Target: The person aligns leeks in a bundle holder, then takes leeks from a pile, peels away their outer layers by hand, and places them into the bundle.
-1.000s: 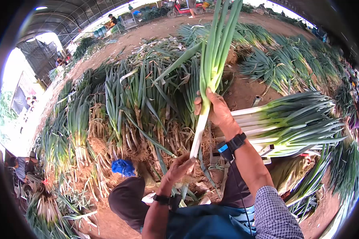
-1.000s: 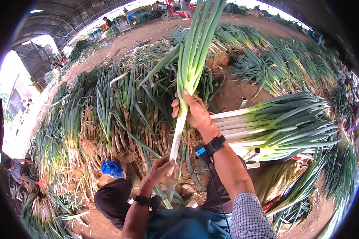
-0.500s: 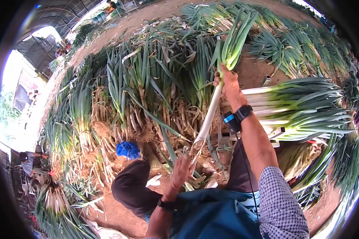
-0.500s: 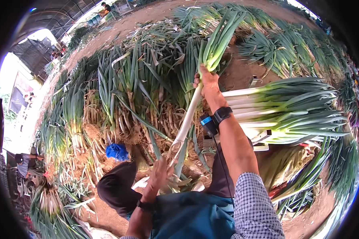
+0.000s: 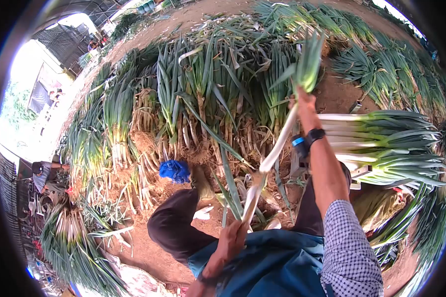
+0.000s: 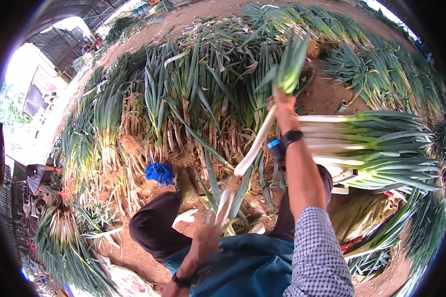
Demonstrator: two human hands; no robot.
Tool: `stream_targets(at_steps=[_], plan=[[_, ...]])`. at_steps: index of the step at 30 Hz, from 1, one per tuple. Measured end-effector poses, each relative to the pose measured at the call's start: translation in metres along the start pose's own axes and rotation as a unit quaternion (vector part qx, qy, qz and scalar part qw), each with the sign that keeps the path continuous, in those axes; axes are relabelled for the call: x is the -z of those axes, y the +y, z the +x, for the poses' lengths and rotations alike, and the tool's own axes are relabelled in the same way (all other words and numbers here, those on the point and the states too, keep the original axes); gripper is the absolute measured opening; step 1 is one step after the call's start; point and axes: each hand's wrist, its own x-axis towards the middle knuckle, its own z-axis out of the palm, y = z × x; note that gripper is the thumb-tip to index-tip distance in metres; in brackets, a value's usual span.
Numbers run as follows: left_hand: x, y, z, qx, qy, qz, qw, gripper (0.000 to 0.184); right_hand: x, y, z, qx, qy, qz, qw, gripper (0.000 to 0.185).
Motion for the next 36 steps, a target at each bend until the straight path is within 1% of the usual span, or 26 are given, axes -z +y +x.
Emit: stream_targets(at_steps=[1, 2, 3, 5, 6, 7, 9, 11, 12, 14, 15, 16, 17, 19, 20, 21, 22, 23, 24, 26, 29, 30, 32, 33, 35, 36], plan=[[0.003, -0.021, -0.018, -0.011, -0.020, 0.051, 0.998, 0.019, 0.011, -0.013, 0.011, 0.064, -0.012, 0.000, 0.998, 0.035], [0.007, -0.041, -0.029, 0.035, -0.059, 0.071, 0.995, 0.019, 0.016, -0.028, 0.026, 0.066, 0.009, -0.009, 0.998, 0.037], [0.008, -0.051, -0.019, 0.070, -0.096, 0.089, 0.989, 0.020, 0.014, -0.041, 0.024, 0.067, -0.002, 0.028, 0.997, 0.033], [0.021, -0.020, 0.015, 0.013, -0.013, 0.202, 0.979, 0.036, 0.010, -0.054, -0.004, 0.077, -0.022, 0.105, 0.991, 0.026], [0.026, -0.003, 0.037, 0.014, 0.013, 0.300, 0.954, 0.062, 0.014, -0.058, -0.010, 0.083, -0.075, 0.141, 0.984, 0.026], [0.027, -0.001, 0.058, -0.041, 0.087, 0.307, 0.947, 0.067, 0.016, -0.058, -0.015, 0.085, -0.132, 0.174, 0.972, 0.025], [0.033, 0.023, 0.102, -0.104, 0.150, 0.305, 0.935, 0.069, 0.018, -0.064, -0.033, 0.099, -0.219, 0.185, 0.953, 0.024], [0.036, 0.067, 0.142, -0.178, 0.191, 0.333, 0.906, 0.066, 0.018, -0.070, -0.051, 0.085, -0.294, 0.180, 0.935, 0.029], [0.035, 0.083, 0.154, -0.214, 0.213, 0.347, 0.888, 0.064, 0.015, -0.076, -0.069, 0.077, -0.310, 0.175, 0.931, 0.031], [0.012, 0.058, 0.176, -0.163, 0.113, 0.177, 0.964, 0.060, 0.011, -0.087, -0.103, 0.070, -0.365, 0.160, 0.914, 0.031], [0.001, 0.045, 0.185, -0.133, 0.058, 0.091, 0.985, 0.058, 0.010, -0.093, -0.121, 0.038, -0.401, 0.191, 0.895, 0.035], [-0.006, 0.042, 0.187, -0.086, 0.015, 0.075, 0.993, 0.044, 0.011, -0.099, -0.124, 0.040, -0.380, 0.201, 0.902, 0.038], [-0.014, 0.039, 0.187, -0.120, 0.035, 0.077, 0.989, 0.041, 0.015, -0.100, -0.125, 0.039, -0.355, 0.211, 0.910, 0.041], [-0.034, 0.027, 0.169, -0.168, 0.068, 0.078, 0.980, 0.035, 0.026, -0.107, -0.103, 0.087, -0.349, 0.213, 0.908, 0.040], [-0.036, 0.029, 0.164, -0.156, 0.025, 0.025, 0.987, 0.032, 0.034, -0.107, -0.095, 0.111, -0.321, 0.182, 0.923, 0.035], [-0.041, 0.038, 0.158, -0.159, 0.039, -0.031, 0.986, 0.031, 0.035, -0.107, -0.094, 0.119, -0.297, 0.185, 0.929, 0.031], [-0.040, 0.036, 0.158, -0.135, 0.015, -0.026, 0.990, 0.030, 0.039, -0.104, -0.088, 0.123, -0.287, 0.174, 0.934, 0.032], [-0.039, 0.028, 0.152, -0.110, -0.009, -0.021, 0.994, 0.030, 0.040, -0.099, -0.082, 0.131, -0.242, 0.182, 0.944, 0.033], [-0.038, 0.023, 0.149, -0.063, -0.021, -0.088, 0.994, 0.030, 0.043, -0.097, -0.080, 0.131, -0.243, 0.190, 0.942, 0.031], [-0.038, 0.019, 0.147, 0.022, -0.047, -0.221, 0.974, 0.035, 0.047, -0.095, -0.077, 0.129, -0.254, 0.196, 0.938, 0.029], [-0.025, 0.011, 0.147, 0.092, -0.124, -0.349, 0.924, 0.046, 0.048, -0.090, -0.078, 0.120, -0.273, 0.181, 0.937, 0.025], [-0.019, 0.031, 0.144, 0.089, -0.134, -0.318, 0.934, 0.049, 0.048, -0.089, -0.079, 0.123, -0.271, 0.174, 0.939, 0.024], [-0.023, 0.053, 0.136, 0.117, -0.099, -0.356, 0.922, 0.050, 0.047, -0.099, -0.093, 0.149, -0.270, 0.171, 0.936, 0.023], [-0.027, 0.058, 0.136, 0.125, -0.086, -0.376, 0.914, 0.051, 0.045, -0.099, -0.097, 0.130, -0.262, 0.189, 0.937, 0.024], [-0.029, 0.042, 0.136, 0.069, -0.160, -0.414, 0.894, 0.053, 0.046, -0.096, -0.099, 0.124, -0.290, 0.216, 0.924, 0.032], [-0.032, 0.032, 0.137, 0.037, -0.205, -0.440, 0.874, 0.058, 0.052, -0.092, -0.093, 0.119, -0.332, 0.204, 0.913, 0.042]])
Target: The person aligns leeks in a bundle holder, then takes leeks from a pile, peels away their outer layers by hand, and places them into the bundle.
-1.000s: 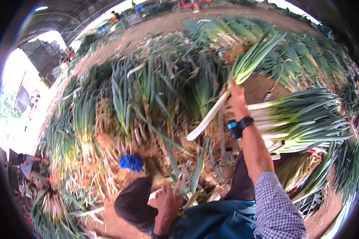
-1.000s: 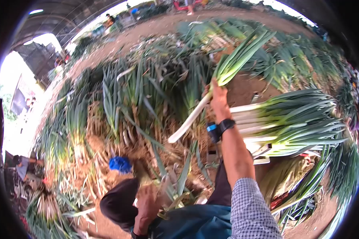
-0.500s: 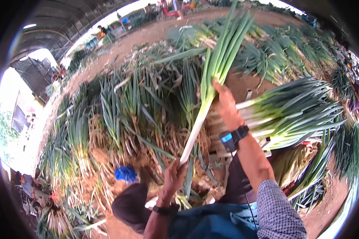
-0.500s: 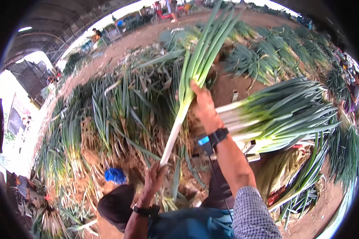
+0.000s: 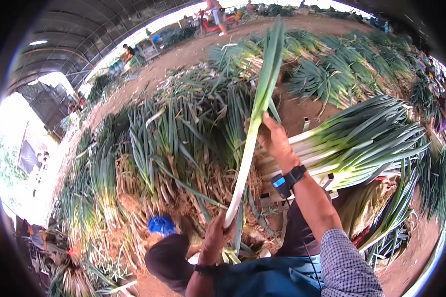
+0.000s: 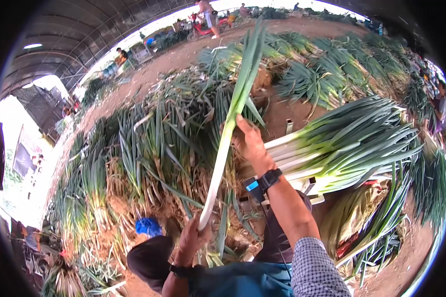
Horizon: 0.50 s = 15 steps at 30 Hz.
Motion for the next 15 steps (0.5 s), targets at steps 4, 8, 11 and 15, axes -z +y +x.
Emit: stream_targets(at_steps=[4, 8, 11, 15], plan=[[-0.006, -0.016, -0.013, 0.051, 0.009, -0.067, 0.996, 0.063, -0.009, -0.003, -0.006, -0.026, 0.048, 0.002, 0.999, 0.043], [-0.016, -0.019, -0.031, 0.103, 0.004, -0.183, 0.978, 0.054, -0.012, 0.006, -0.006, -0.002, 0.127, -0.097, 0.987, 0.031], [-0.012, -0.024, -0.040, 0.117, -0.010, -0.197, 0.973, 0.051, -0.025, 0.015, -0.009, 0.005, 0.144, -0.117, 0.983, 0.027], [0.003, -0.039, -0.047, 0.098, 0.044, -0.080, 0.991, 0.047, -0.036, 0.009, -0.008, -0.031, 0.024, -0.020, 0.999, 0.028]])
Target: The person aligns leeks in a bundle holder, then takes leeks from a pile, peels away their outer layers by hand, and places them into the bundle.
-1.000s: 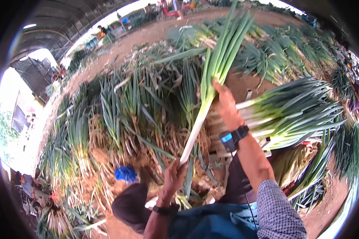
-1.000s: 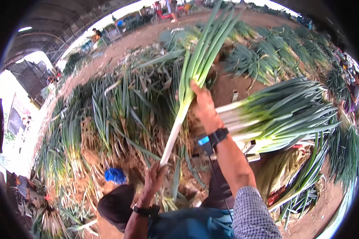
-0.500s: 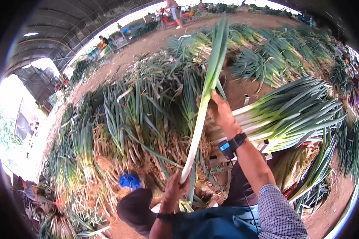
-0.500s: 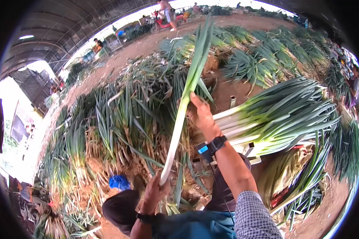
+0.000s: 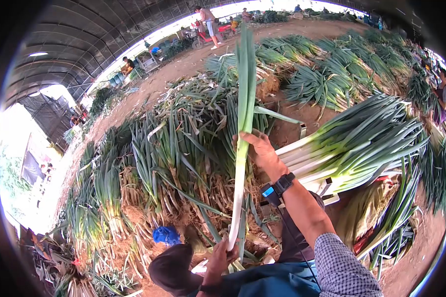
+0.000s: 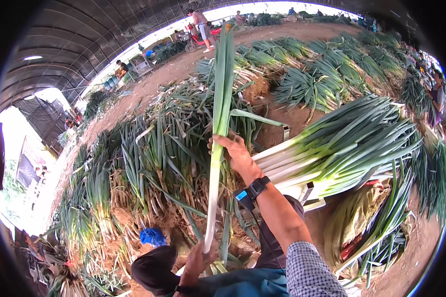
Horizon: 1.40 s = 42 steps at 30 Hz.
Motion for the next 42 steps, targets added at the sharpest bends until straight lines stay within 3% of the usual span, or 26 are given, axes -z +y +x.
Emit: stream_targets(at_steps=[2, 5, 8, 10, 11, 12, 14, 15, 19, 22, 24, 26, 28, 30, 32, 33, 34, 36, 38, 39, 41, 42], plan=[[0.007, 0.004, -0.015, -0.008, 0.061, 0.123, 0.990, 0.045, 0.003, -0.010, 0.002, 0.007, -0.027, 0.011, 1.000, 0.037], [0.025, -0.009, -0.032, -0.013, 0.146, 0.135, 0.980, 0.038, 0.024, -0.027, 0.017, 0.006, -0.053, 0.036, 0.998, 0.057], [0.030, -0.011, -0.042, -0.026, 0.209, 0.082, 0.974, 0.029, 0.045, -0.033, 0.023, 0.037, -0.082, 0.114, 0.989, 0.064], [0.041, -0.003, -0.046, -0.031, 0.135, 0.126, 0.982, 0.031, 0.043, -0.043, 0.021, 0.072, -0.104, 0.117, 0.985, 0.072], [0.040, -0.002, -0.046, -0.035, 0.144, 0.130, 0.980, 0.032, 0.041, -0.049, 0.020, 0.107, -0.081, 0.126, 0.983, 0.082], [0.052, -0.005, -0.046, -0.045, 0.117, 0.158, 0.979, 0.030, 0.049, -0.056, 0.022, 0.121, -0.101, 0.123, 0.980, 0.082], [0.045, -0.007, -0.044, -0.067, 0.174, 0.130, 0.974, 0.029, 0.052, -0.072, 0.016, 0.118, -0.124, 0.201, 0.965, 0.078], [0.053, -0.010, -0.044, -0.070, 0.160, 0.138, 0.975, 0.031, 0.058, -0.080, 0.012, 0.113, -0.158, 0.206, 0.959, 0.069], [0.059, -0.020, -0.033, -0.097, 0.167, 0.202, 0.960, 0.034, 0.063, -0.095, -0.002, 0.139, -0.061, 0.186, 0.971, 0.049], [0.053, -0.015, -0.030, -0.116, 0.128, 0.192, 0.966, 0.032, 0.065, -0.111, -0.009, 0.166, 0.021, 0.116, 0.979, 0.036], [0.039, -0.005, -0.020, -0.159, 0.144, 0.330, 0.919, 0.030, 0.058, -0.137, -0.022, 0.204, 0.152, -0.070, 0.965, 0.033], [0.028, 0.017, -0.008, -0.212, 0.136, 0.482, 0.840, 0.030, 0.067, -0.162, -0.015, 0.287, 0.275, -0.197, 0.896, 0.027], [0.031, 0.026, 0.018, -0.221, 0.173, 0.473, 0.835, 0.027, 0.058, -0.195, -0.019, 0.347, 0.289, -0.234, 0.861, 0.031], [0.010, 0.053, 0.044, -0.261, 0.146, 0.481, 0.825, 0.027, 0.054, -0.234, -0.032, 0.292, 0.299, -0.236, 0.877, 0.038], [-0.008, 0.076, 0.071, -0.257, 0.138, 0.516, 0.806, 0.031, 0.085, -0.277, -0.033, 0.280, 0.360, -0.281, 0.845, 0.050], [-0.025, 0.090, 0.081, -0.212, 0.128, 0.500, 0.830, 0.034, 0.093, -0.296, -0.042, 0.265, 0.345, -0.320, 0.841, 0.048], [-0.033, 0.096, 0.099, -0.261, 0.111, 0.508, 0.813, 0.033, 0.102, -0.313, -0.052, 0.249, 0.331, -0.358, 0.837, 0.046], [-0.054, 0.109, 0.127, -0.243, 0.073, 0.510, 0.822, 0.031, 0.124, -0.339, -0.073, 0.238, 0.293, -0.379, 0.845, 0.038], [-0.062, 0.111, 0.159, -0.178, 0.019, 0.533, 0.827, 0.028, 0.146, -0.358, -0.091, 0.195, 0.339, -0.435, 0.811, 0.039], [-0.063, 0.105, 0.177, -0.231, -0.008, 0.552, 0.801, 0.028, 0.157, -0.364, -0.097, 0.188, 0.369, -0.444, 0.794, 0.040], [-0.072, 0.098, 0.201, -0.223, -0.028, 0.594, 0.773, 0.024, 0.185, -0.364, -0.112, 0.171, 0.427, -0.460, 0.759, 0.041], [-0.076, 0.094, 0.211, -0.229, -0.038, 0.628, 0.743, 0.023, 0.226, -0.367, -0.124, 0.197, 0.352, -0.633, 0.661, 0.044]])
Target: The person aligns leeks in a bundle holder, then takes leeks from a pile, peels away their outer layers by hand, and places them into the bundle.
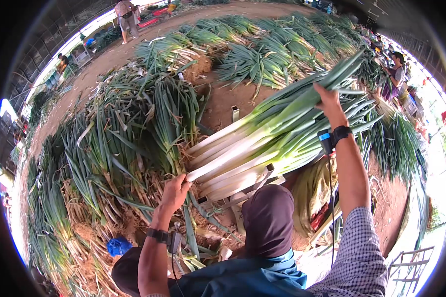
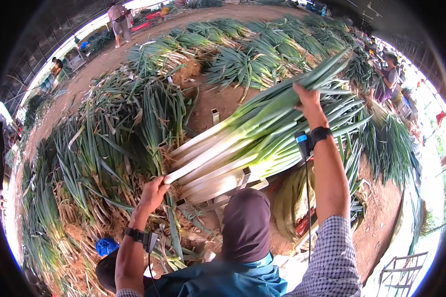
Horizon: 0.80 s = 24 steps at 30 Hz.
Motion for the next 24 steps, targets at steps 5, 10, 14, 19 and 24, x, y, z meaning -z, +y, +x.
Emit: stream_targets(at_steps=[5, 10, 14, 19, 24], plan=[[-0.025, -0.006, 0.022, -0.067, 0.032, 0.216, 0.973, 0.021, -0.011, 0.062, -0.012, -0.259, 0.078, -0.056, 0.961, 0.060], [-0.026, 0.000, 0.039, -0.029, 0.095, 0.237, 0.966, 0.024, -0.007, 0.077, -0.010, -0.226, 0.098, 0.050, 0.968, 0.052], [-0.031, -0.006, 0.057, 0.002, 0.122, 0.240, 0.963, 0.022, -0.005, 0.043, -0.005, -0.173, 0.091, 0.126, 0.973, 0.043], [-0.040, -0.018, 0.083, -0.010, 0.106, 0.265, 0.958, 0.018, -0.026, 0.048, 0.045, -0.140, 0.108, 0.103, 0.979, 0.044], [-0.056, -0.046, 0.118, -0.034, 0.126, 0.374, 0.918, 0.006, -0.068, 0.101, 0.062, -0.147, 0.090, 0.063, 0.983, 0.044]])
